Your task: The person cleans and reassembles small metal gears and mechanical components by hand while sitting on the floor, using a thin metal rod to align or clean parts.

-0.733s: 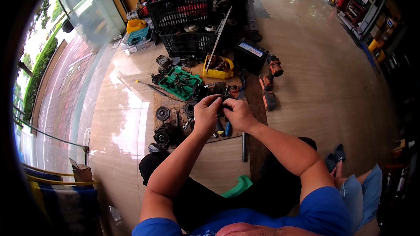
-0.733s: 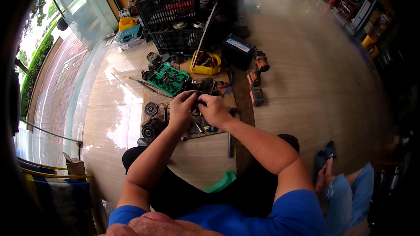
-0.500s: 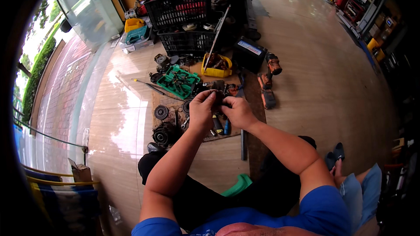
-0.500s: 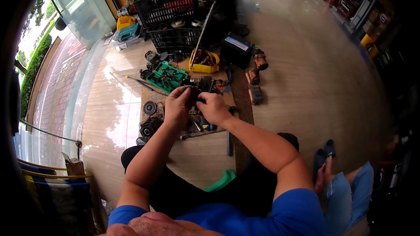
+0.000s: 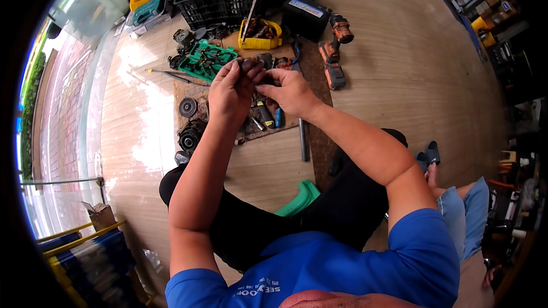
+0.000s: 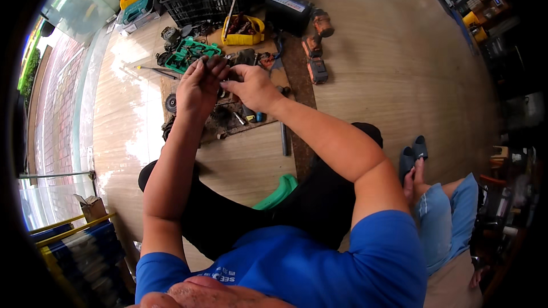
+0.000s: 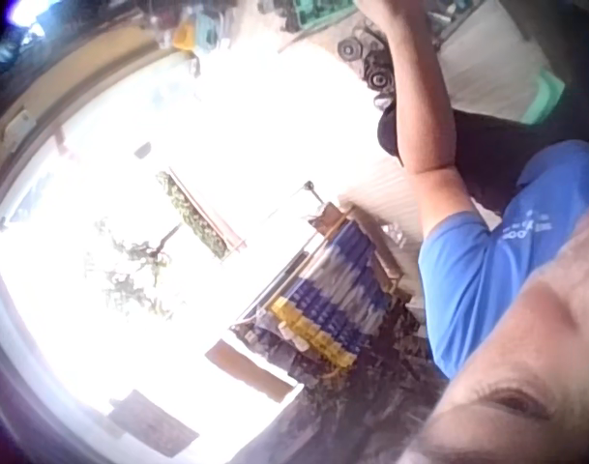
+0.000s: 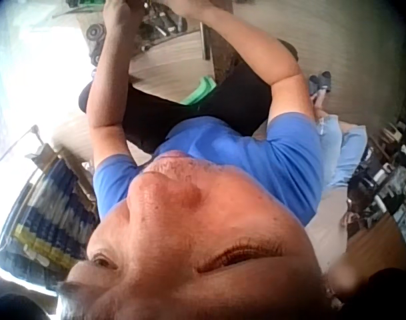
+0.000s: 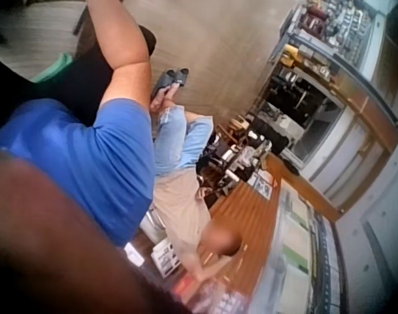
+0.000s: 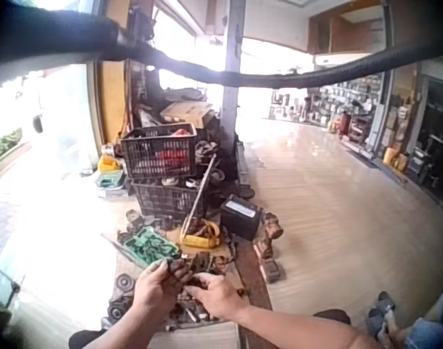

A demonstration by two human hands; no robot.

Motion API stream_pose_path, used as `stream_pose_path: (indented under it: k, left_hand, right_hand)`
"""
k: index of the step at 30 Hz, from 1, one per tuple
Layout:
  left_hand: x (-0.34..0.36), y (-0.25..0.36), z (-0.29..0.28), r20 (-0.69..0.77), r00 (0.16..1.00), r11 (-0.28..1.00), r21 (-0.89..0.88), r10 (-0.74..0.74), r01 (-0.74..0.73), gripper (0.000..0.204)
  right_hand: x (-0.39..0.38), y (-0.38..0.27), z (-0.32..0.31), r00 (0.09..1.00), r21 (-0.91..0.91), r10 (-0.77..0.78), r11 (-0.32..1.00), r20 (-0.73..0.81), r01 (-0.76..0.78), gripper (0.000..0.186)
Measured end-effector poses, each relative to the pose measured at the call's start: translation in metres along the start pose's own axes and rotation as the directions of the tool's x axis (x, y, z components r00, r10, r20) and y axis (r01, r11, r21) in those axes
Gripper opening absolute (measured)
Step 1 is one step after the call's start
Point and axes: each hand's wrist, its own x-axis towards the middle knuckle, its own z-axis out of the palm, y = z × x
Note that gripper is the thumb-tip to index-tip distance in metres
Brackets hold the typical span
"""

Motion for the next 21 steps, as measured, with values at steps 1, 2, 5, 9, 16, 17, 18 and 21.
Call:
stream_pose_path:
  k: [1, 2, 5, 9, 16, 17, 18, 21]
  left_hand:
    - [0.001, -0.002, -0.004, 0.035, 0.999, 1.000, -0.012, -0.009, 0.010, 0.018]
    - [0.005, -0.004, -0.002, 0.083, 0.996, 0.999, -0.028, -0.018, 0.020, 0.018]
    - [0.001, -0.017, 0.003, 0.157, 0.988, 0.998, 0.058, -0.009, 0.000, 0.020]
    - [-0.005, -0.010, 0.000, 0.196, 0.980, 0.998, 0.054, 0.008, -0.019, 0.018]
    - [-0.007, -0.012, 0.008, 0.185, 0.983, 0.994, 0.104, -0.006, -0.013, 0.018]
    - [-0.008, -0.012, 0.009, 0.195, 0.981, 0.992, 0.123, -0.008, -0.017, 0.019]
    - [-0.009, -0.012, 0.010, 0.204, 0.979, 0.990, 0.142, -0.008, -0.021, 0.019]
    - [-0.014, -0.011, 0.016, 0.195, 0.980, 0.984, 0.177, -0.039, 0.004, 0.019]
  right_hand:
    - [0.000, -0.001, 0.001, 1.000, 0.023, -0.021, 1.000, 0.010, 0.021, 0.017]
    - [0.000, -0.003, -0.001, 0.999, 0.036, -0.049, 0.998, 0.012, 0.049, 0.017]
    - [-0.003, -0.003, -0.006, 0.997, 0.014, -0.072, 0.997, -0.007, 0.072, 0.015]
    - [0.001, 0.000, -0.001, 0.996, 0.016, -0.088, 0.996, 0.020, 0.088, 0.013]
    - [-0.004, -0.008, -0.003, 0.988, 0.056, -0.152, 0.987, 0.013, 0.152, 0.011]
    - [-0.007, -0.014, -0.001, 0.986, 0.081, -0.165, 0.983, -0.003, 0.165, 0.012]
    - [-0.008, -0.018, 0.000, 0.984, 0.105, -0.178, 0.978, -0.018, 0.179, 0.013]
    - [-0.003, -0.013, -0.010, 0.996, 0.043, -0.083, 0.996, 0.041, 0.081, 0.014]
